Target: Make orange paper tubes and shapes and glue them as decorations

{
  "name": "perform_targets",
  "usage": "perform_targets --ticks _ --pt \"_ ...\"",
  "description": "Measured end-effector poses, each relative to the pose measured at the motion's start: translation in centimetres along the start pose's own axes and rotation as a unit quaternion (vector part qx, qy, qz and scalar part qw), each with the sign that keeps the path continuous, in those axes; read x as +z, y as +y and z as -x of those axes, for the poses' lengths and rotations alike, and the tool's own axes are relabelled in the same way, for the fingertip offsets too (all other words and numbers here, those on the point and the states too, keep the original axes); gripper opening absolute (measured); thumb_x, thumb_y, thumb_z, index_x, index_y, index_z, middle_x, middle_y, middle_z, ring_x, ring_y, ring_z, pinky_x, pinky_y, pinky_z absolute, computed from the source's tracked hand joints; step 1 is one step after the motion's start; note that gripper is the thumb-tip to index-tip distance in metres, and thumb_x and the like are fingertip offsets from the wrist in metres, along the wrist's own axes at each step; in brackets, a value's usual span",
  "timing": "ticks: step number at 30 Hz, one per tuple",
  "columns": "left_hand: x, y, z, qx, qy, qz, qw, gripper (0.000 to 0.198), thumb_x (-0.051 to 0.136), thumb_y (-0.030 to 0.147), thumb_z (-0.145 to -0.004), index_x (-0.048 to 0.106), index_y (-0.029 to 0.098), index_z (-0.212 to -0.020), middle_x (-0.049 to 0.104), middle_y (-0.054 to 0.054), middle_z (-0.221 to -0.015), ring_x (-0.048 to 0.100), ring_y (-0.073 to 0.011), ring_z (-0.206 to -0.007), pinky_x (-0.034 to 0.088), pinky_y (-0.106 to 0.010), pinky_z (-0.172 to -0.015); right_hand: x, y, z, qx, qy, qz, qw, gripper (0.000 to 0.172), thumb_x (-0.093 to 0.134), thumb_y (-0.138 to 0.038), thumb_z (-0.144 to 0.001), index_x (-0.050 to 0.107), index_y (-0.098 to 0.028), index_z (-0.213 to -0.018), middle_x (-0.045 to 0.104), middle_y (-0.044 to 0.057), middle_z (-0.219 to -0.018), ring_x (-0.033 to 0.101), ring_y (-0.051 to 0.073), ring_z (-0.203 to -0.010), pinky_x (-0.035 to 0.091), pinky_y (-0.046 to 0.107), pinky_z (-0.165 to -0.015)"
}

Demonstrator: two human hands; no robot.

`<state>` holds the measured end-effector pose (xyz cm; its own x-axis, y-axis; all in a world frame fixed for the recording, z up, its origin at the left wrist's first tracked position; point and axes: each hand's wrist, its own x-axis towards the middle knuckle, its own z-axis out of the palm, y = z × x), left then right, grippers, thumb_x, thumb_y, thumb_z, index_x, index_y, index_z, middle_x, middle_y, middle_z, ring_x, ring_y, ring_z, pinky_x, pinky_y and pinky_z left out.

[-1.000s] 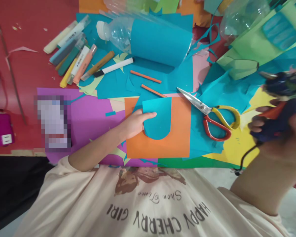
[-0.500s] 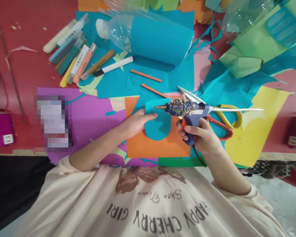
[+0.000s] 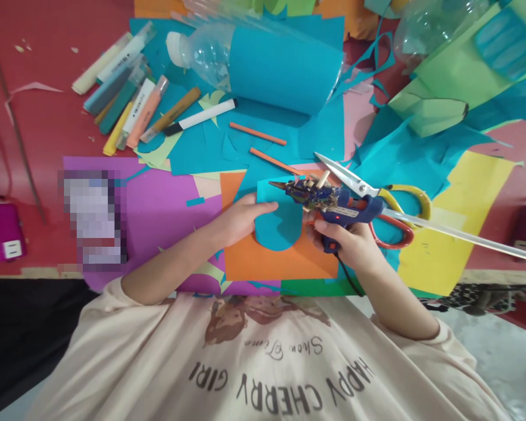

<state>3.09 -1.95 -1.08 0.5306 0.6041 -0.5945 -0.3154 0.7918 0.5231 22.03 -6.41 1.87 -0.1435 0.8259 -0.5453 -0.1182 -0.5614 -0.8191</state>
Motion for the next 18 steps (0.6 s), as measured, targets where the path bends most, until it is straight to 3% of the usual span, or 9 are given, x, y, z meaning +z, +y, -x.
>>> perform_targets --ticks 8,18 --pt "-0.2 -0.2 -0.1 0.009 -0.018 -0.002 1.000 0.047 0.083 0.032 -0.063 0.071 0.017 -0.105 0.077 -0.007 -0.101 0.070 -0.0303 -0.101 0.052 -0.043 -0.093 0.9 0.1 0.0 -0.047 0.010 0.075 0.996 0.034 0.070 -0.048 -0.073 0.056 -0.018 -0.065 0.052 -0.003 -0.046 0.045 0.008 -0.039 0.034 0.022 -0.036" --pt "0.0 0.0 0.0 -0.002 -0.002 0.016 1.000 0.038 0.086 0.031 -0.058 0.072 0.017 -0.091 0.078 -0.005 -0.092 0.071 -0.0295 -0.096 0.053 -0.042 -0.089 1.2 0.3 -0.3 -0.064 0.004 0.078 0.995 0.031 0.068 -0.045 -0.076 0.055 -0.019 -0.065 0.050 -0.004 -0.044 0.042 0.008 -0.038 0.035 0.022 -0.036"
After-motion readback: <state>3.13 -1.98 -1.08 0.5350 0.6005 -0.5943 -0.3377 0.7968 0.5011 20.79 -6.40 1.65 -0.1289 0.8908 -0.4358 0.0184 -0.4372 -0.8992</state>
